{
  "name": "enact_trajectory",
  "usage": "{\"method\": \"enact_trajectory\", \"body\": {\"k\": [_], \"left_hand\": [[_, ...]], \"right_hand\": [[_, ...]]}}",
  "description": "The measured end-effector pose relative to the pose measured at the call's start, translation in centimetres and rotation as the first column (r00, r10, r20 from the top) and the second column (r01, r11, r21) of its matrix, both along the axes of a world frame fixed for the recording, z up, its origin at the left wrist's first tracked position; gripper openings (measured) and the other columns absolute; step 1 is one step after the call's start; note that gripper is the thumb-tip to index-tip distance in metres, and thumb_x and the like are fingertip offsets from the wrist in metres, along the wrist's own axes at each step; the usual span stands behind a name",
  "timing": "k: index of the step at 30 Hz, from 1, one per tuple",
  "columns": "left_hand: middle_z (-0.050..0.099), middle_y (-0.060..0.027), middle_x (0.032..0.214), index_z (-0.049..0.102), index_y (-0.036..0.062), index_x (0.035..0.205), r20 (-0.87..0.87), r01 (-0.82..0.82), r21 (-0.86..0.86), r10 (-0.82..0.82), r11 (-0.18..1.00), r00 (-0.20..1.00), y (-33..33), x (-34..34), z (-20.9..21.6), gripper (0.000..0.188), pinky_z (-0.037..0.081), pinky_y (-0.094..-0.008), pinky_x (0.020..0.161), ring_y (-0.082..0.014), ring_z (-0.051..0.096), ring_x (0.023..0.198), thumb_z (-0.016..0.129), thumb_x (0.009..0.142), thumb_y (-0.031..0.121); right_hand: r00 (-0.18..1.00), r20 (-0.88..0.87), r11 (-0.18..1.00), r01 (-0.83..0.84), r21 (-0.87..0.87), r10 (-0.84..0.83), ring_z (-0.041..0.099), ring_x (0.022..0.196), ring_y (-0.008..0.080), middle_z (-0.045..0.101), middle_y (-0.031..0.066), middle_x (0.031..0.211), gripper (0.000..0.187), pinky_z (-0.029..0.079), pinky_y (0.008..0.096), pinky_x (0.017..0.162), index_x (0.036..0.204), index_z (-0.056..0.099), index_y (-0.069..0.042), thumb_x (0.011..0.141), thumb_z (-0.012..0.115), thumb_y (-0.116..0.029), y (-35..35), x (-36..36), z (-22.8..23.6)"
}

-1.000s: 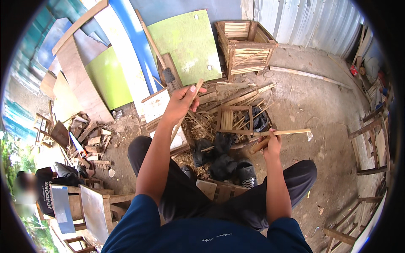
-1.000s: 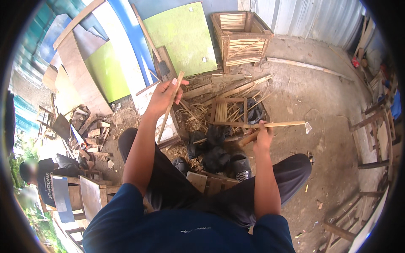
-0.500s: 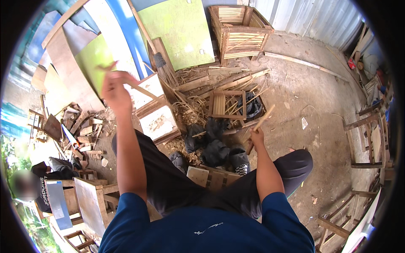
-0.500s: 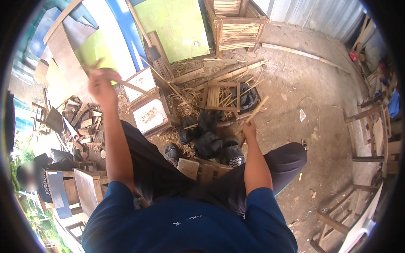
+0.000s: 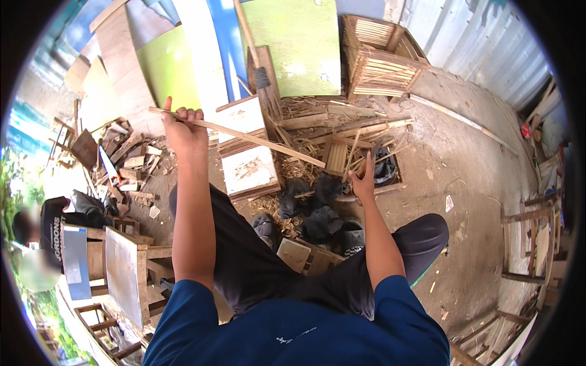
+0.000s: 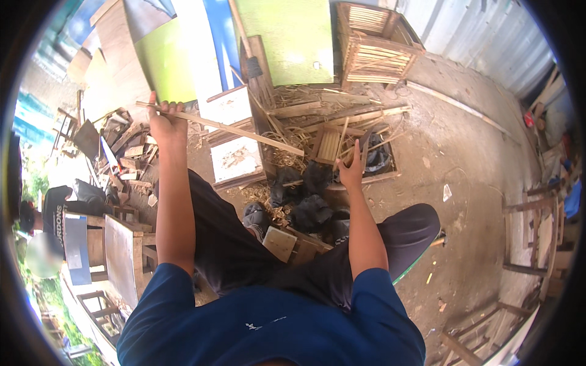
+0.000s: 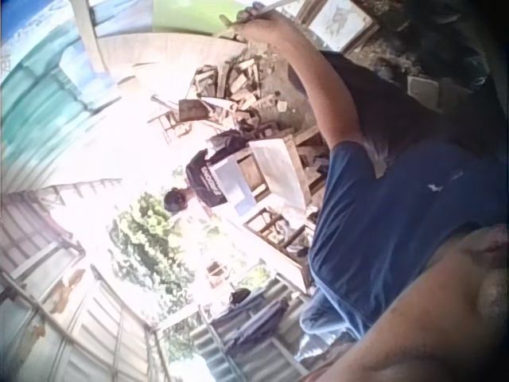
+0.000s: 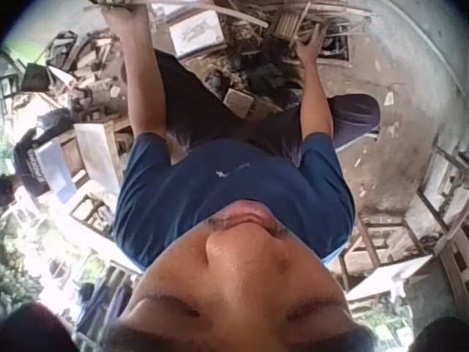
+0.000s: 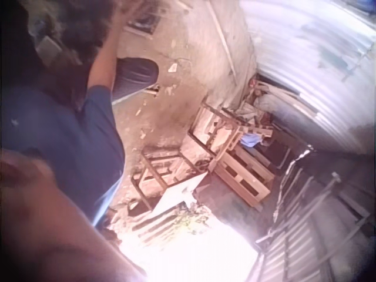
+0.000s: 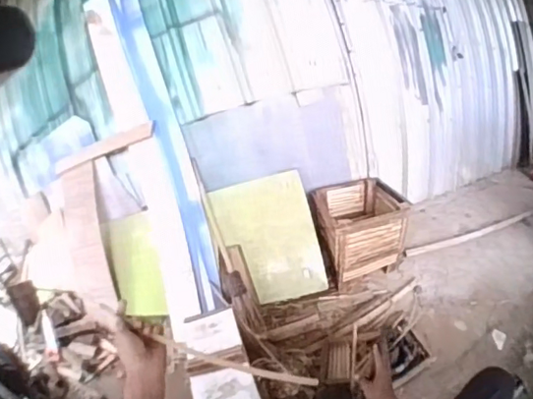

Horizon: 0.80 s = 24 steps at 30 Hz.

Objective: The person sits on the floor and uses a knife to split and shape thin wooden sticks. They hold the sticks with one hand and carefully shave the wood with the other, producing thin shavings.

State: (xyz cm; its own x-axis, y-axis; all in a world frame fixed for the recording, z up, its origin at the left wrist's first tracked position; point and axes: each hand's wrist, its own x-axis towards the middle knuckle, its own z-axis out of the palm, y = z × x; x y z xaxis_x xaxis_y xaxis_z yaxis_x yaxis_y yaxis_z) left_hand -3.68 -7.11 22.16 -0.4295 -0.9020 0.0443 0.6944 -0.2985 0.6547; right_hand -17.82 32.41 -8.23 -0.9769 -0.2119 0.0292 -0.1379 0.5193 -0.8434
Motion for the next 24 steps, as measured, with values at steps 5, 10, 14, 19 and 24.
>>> {"method": "enact_trajectory", "body": {"k": [5,10,14,19,24], "left_hand": [[0.040,0.0009,0.072,0.048,0.0104,0.132,-0.034,0.022,0.015,-0.022,1.000,0.999,-0.2,0.9,-0.5,0.038,0.038,-0.0316,0.060,-0.0122,0.036,0.059,0.023,0.116,0.034],[0.039,0.0009,0.071,0.049,0.0106,0.127,-0.030,0.027,-0.003,-0.027,1.000,0.999,0.5,1.3,-0.3,0.036,0.037,-0.0300,0.058,-0.0113,0.035,0.058,0.023,0.116,0.032],[0.041,-0.0001,0.072,0.049,0.0116,0.124,-0.029,0.026,0.001,-0.026,1.000,0.999,1.1,1.2,-0.2,0.032,0.037,-0.0312,0.059,-0.0120,0.035,0.059,0.026,0.116,0.032],[0.044,-0.0010,0.074,0.049,0.0117,0.124,-0.028,0.060,0.032,-0.060,0.998,0.998,1.9,0.4,-0.4,0.026,0.040,-0.0334,0.061,-0.0136,0.039,0.062,0.035,0.115,0.032],[0.050,-0.0027,0.076,0.048,0.0117,0.124,-0.045,0.193,0.064,-0.190,0.979,0.981,4.1,-1.2,-1.2,0.024,0.043,-0.0334,0.065,-0.0139,0.045,0.065,0.046,0.112,0.032]], "right_hand": [[0.953,0.300,0.999,0.037,0.007,-0.037,0.045,0.144,0.0384,0.038,0.0197,0.162,0.099,0.042,0.0476,0.116,0.165,0.021,-0.018,0.088,0.082,-0.018,-1.4,0.6,-1.5],[0.971,0.236,0.999,-0.032,0.006,0.030,0.044,0.144,0.0394,0.032,0.0224,0.165,0.089,0.040,0.0477,0.117,0.164,0.027,-0.014,0.093,0.076,-0.037,-3.1,-0.4,-0.7],[0.916,0.230,0.939,-0.290,-0.187,0.329,0.055,0.135,0.0326,0.054,0.0193,0.149,0.061,0.042,0.0425,0.114,0.151,0.051,-0.006,0.103,0.061,-0.044,-5.9,-1.8,7.6],[0.692,0.182,0.668,-0.540,-0.512,0.699,0.067,0.113,0.0194,0.070,0.0113,0.127,0.041,0.051,0.0352,0.099,0.139,0.062,-0.003,0.107,0.058,-0.030,-8.3,2.3,18.8],[0.679,0.113,0.632,-0.592,-0.501,0.726,0.066,0.089,0.0143,0.072,0.0094,0.105,0.038,0.053,0.0306,0.079,0.135,0.063,0.000,0.103,0.065,-0.022,-11.2,7.7,21.5]]}}
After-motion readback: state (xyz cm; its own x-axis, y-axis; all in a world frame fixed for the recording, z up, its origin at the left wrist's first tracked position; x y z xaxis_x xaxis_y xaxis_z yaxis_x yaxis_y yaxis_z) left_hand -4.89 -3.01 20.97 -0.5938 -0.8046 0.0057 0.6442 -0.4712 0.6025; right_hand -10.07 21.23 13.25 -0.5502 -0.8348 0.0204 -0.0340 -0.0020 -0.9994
